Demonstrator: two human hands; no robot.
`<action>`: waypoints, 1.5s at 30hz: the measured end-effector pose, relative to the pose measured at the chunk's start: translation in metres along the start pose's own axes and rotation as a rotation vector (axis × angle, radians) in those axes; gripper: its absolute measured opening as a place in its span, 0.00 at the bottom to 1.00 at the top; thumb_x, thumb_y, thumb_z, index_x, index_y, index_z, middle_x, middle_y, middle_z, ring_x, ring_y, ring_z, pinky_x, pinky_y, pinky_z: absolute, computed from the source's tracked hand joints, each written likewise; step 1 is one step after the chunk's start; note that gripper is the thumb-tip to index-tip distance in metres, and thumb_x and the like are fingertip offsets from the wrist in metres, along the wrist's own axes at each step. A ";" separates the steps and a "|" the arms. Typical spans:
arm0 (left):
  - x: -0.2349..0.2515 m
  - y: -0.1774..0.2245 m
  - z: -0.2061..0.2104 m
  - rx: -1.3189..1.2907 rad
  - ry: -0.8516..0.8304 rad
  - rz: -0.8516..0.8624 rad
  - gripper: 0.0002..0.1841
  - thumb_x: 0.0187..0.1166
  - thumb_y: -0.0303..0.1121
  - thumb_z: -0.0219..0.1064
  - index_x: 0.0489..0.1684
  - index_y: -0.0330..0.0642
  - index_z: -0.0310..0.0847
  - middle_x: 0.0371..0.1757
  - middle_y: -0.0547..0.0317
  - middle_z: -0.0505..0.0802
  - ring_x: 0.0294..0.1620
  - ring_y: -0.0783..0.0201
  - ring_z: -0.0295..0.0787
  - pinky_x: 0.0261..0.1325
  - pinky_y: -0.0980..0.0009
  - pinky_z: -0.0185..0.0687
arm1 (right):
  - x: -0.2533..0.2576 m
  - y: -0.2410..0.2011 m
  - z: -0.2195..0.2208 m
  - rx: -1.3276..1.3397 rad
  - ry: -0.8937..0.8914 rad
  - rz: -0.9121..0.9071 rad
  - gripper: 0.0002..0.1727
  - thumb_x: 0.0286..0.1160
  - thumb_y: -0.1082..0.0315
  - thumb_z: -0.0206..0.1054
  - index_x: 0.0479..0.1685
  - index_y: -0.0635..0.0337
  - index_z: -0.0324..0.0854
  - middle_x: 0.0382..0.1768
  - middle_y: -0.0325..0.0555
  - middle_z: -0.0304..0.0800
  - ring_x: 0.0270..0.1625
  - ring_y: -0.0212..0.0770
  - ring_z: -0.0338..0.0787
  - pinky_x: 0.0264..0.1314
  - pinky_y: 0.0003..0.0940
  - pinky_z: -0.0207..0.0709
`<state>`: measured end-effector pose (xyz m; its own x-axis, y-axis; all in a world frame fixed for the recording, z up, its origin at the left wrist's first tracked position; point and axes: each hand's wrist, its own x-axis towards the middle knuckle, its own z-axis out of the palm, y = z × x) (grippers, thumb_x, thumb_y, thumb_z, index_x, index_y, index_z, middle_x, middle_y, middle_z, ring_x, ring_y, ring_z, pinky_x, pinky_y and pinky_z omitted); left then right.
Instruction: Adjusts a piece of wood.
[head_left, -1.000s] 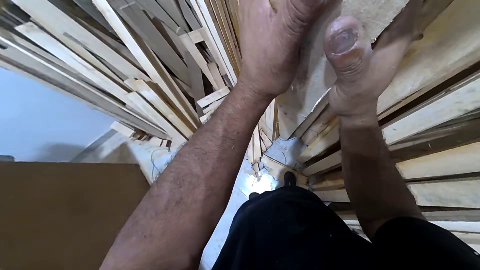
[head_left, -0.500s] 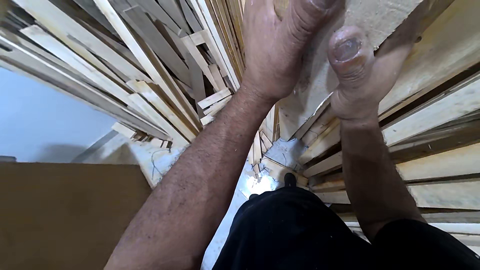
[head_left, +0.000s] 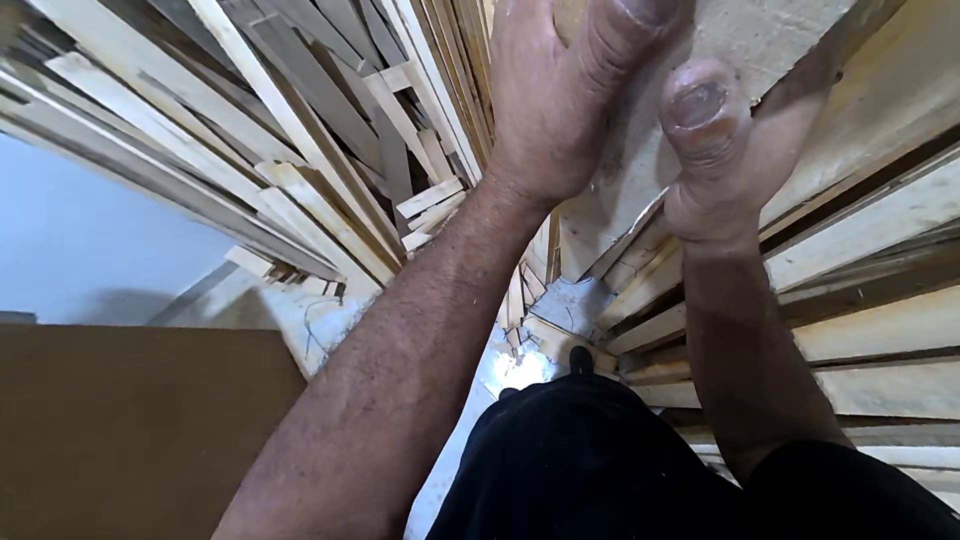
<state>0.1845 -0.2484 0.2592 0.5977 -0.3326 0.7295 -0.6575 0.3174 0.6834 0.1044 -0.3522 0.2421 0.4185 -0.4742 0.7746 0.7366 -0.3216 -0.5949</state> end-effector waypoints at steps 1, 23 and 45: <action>0.000 0.001 0.000 0.000 0.000 -0.004 0.36 0.70 0.74 0.61 0.39 0.44 0.81 0.34 0.68 0.88 0.41 0.76 0.88 0.48 0.71 0.87 | -0.001 0.000 0.000 -0.008 -0.001 -0.001 0.56 0.56 0.39 0.83 0.70 0.78 0.61 0.58 0.50 0.81 0.62 0.36 0.86 0.71 0.35 0.84; -0.004 0.006 0.006 -0.066 -0.034 -0.022 0.31 0.73 0.68 0.63 0.37 0.43 0.81 0.32 0.69 0.90 0.37 0.76 0.89 0.45 0.73 0.89 | -0.004 -0.005 -0.006 0.041 0.013 -0.010 0.57 0.54 0.42 0.85 0.71 0.77 0.59 0.58 0.48 0.81 0.62 0.36 0.87 0.70 0.35 0.85; -0.002 0.004 0.004 -0.037 -0.011 0.002 0.32 0.73 0.69 0.62 0.37 0.43 0.80 0.32 0.69 0.88 0.39 0.78 0.88 0.47 0.75 0.87 | -0.002 -0.001 -0.005 -0.006 0.007 -0.018 0.58 0.55 0.37 0.83 0.72 0.77 0.59 0.60 0.47 0.80 0.64 0.34 0.85 0.72 0.33 0.82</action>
<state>0.1787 -0.2504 0.2599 0.5914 -0.3417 0.7304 -0.6411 0.3502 0.6829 0.1002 -0.3546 0.2406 0.4011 -0.4742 0.7838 0.7407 -0.3355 -0.5820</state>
